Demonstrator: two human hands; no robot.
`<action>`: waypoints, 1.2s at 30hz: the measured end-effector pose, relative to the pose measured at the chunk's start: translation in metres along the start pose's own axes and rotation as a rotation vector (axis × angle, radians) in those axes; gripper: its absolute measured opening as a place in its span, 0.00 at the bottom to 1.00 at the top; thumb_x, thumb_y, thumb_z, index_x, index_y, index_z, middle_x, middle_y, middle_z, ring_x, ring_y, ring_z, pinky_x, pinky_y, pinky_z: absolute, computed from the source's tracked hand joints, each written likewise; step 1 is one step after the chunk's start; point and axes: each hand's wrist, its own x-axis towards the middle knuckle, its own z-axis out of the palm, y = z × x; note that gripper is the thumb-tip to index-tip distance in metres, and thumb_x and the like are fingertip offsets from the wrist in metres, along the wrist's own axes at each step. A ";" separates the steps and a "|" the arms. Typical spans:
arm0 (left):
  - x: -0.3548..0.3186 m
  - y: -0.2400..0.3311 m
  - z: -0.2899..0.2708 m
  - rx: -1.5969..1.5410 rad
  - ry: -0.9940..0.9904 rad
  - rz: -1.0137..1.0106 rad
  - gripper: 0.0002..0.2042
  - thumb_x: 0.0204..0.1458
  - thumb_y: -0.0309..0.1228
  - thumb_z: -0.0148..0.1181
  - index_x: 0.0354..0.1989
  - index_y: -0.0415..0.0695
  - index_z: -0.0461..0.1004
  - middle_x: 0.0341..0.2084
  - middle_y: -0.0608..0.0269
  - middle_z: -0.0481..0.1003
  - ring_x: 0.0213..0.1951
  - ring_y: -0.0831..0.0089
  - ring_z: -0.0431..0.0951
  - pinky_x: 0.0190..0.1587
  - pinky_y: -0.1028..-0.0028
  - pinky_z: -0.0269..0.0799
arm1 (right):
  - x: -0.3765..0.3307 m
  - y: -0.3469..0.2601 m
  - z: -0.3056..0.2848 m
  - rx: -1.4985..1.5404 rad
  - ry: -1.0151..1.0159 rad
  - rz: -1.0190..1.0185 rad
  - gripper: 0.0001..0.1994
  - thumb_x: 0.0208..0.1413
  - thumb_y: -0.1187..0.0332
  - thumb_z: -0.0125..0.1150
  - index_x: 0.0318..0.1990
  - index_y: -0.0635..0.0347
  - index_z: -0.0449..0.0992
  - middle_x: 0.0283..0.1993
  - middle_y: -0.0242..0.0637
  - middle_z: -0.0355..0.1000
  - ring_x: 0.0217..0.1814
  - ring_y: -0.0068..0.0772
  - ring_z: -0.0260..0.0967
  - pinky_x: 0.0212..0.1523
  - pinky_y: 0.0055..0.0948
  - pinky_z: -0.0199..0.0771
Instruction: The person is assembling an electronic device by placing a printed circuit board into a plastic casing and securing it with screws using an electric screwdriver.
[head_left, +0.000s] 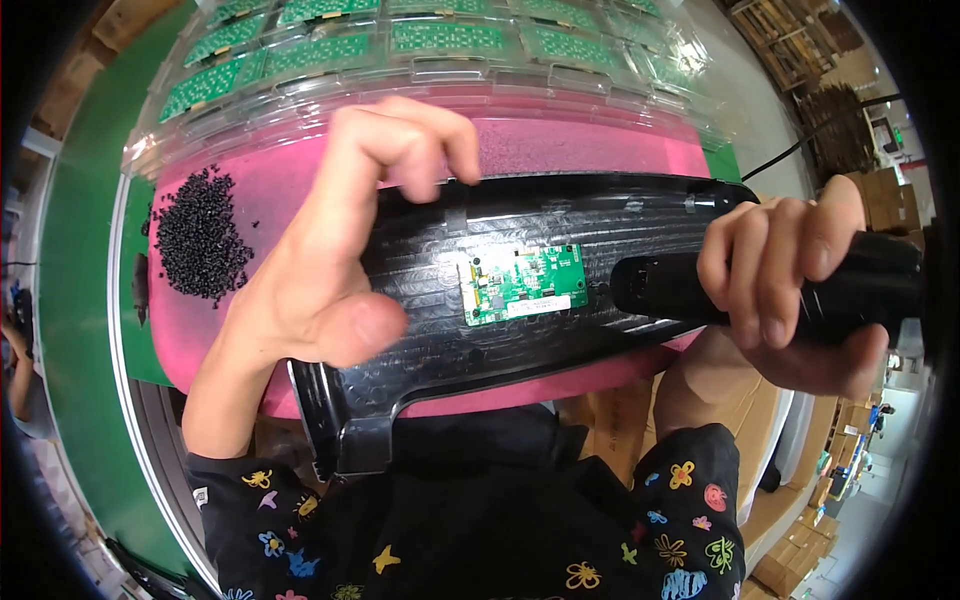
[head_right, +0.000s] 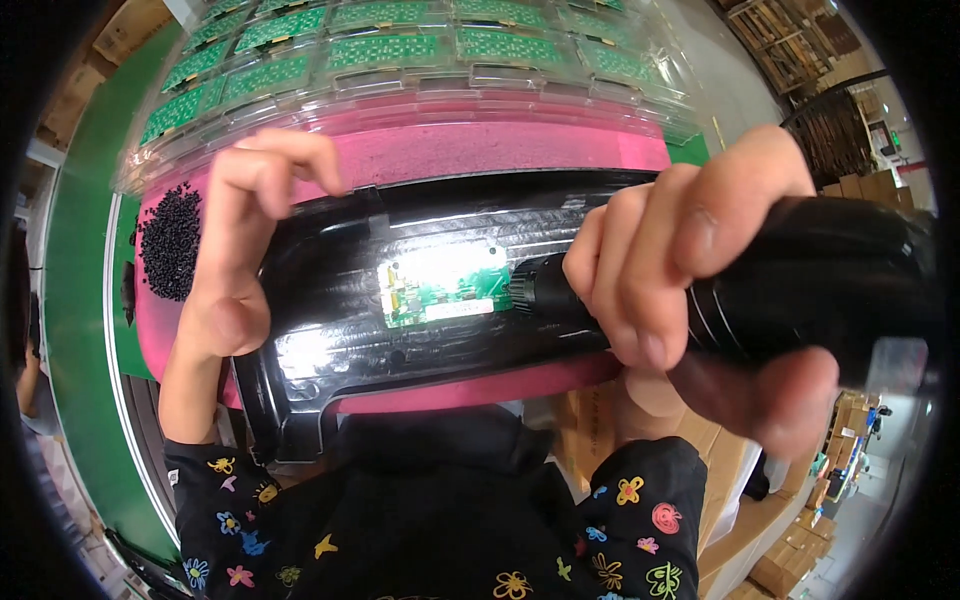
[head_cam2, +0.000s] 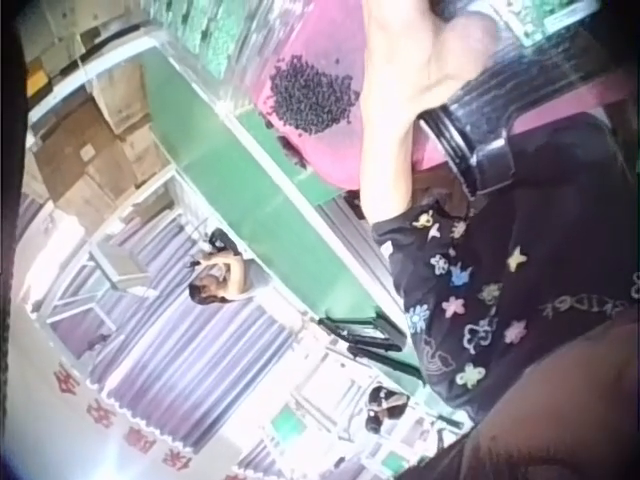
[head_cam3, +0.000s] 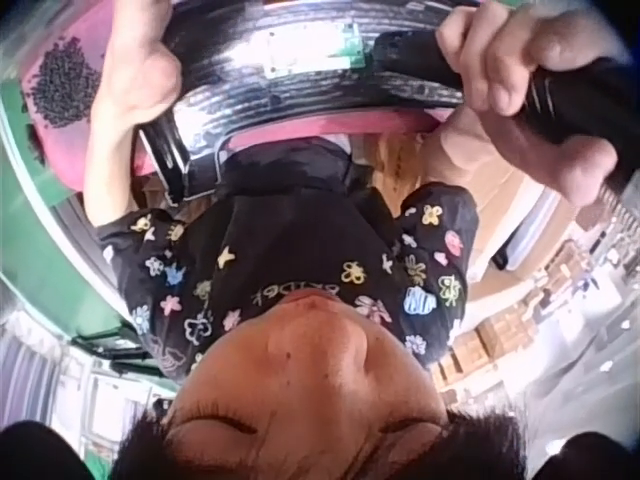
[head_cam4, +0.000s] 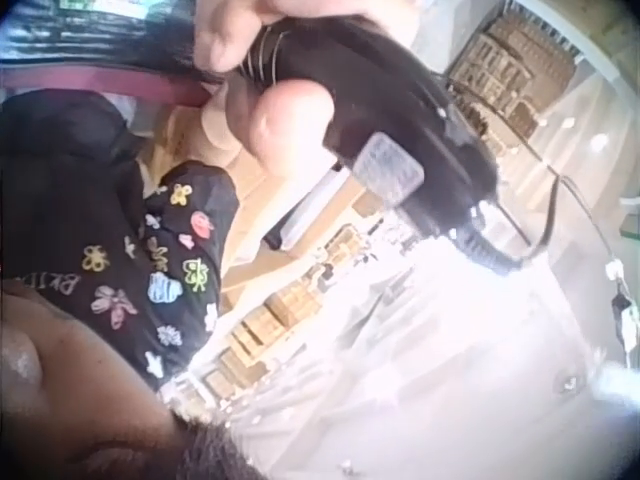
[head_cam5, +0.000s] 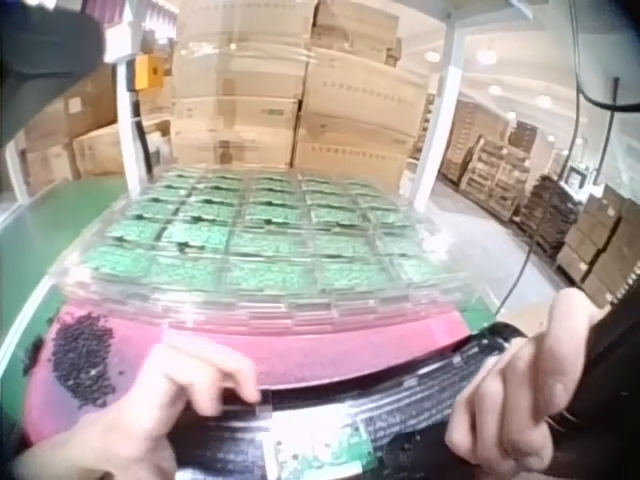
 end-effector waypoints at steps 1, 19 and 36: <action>-0.002 -0.002 -0.002 -0.003 0.001 -0.004 0.35 0.47 0.69 0.49 0.41 0.44 0.59 0.44 0.52 0.66 0.44 0.68 0.65 0.51 0.70 0.58 | -0.001 0.002 -0.005 -0.002 -0.018 0.027 0.22 0.51 0.49 0.62 0.38 0.55 0.61 0.19 0.21 0.66 0.13 0.14 0.60 0.20 0.16 0.60; 0.010 0.018 -0.002 0.476 0.016 -0.126 0.09 0.46 0.16 0.55 0.37 0.37 0.67 0.33 0.56 0.70 0.37 0.60 0.70 0.42 0.67 0.66 | -0.005 0.018 -0.001 0.012 -0.069 0.164 0.27 0.45 0.44 0.72 0.36 0.53 0.64 0.18 0.19 0.66 0.14 0.15 0.62 0.24 0.18 0.65; -0.006 0.027 -0.013 0.665 -0.184 -0.326 0.13 0.48 0.25 0.61 0.44 0.40 0.72 0.35 0.53 0.73 0.40 0.52 0.75 0.41 0.61 0.73 | -0.003 0.019 0.002 0.198 0.178 0.201 0.24 0.54 0.47 0.63 0.41 0.59 0.63 0.17 0.21 0.58 0.13 0.14 0.53 0.21 0.20 0.57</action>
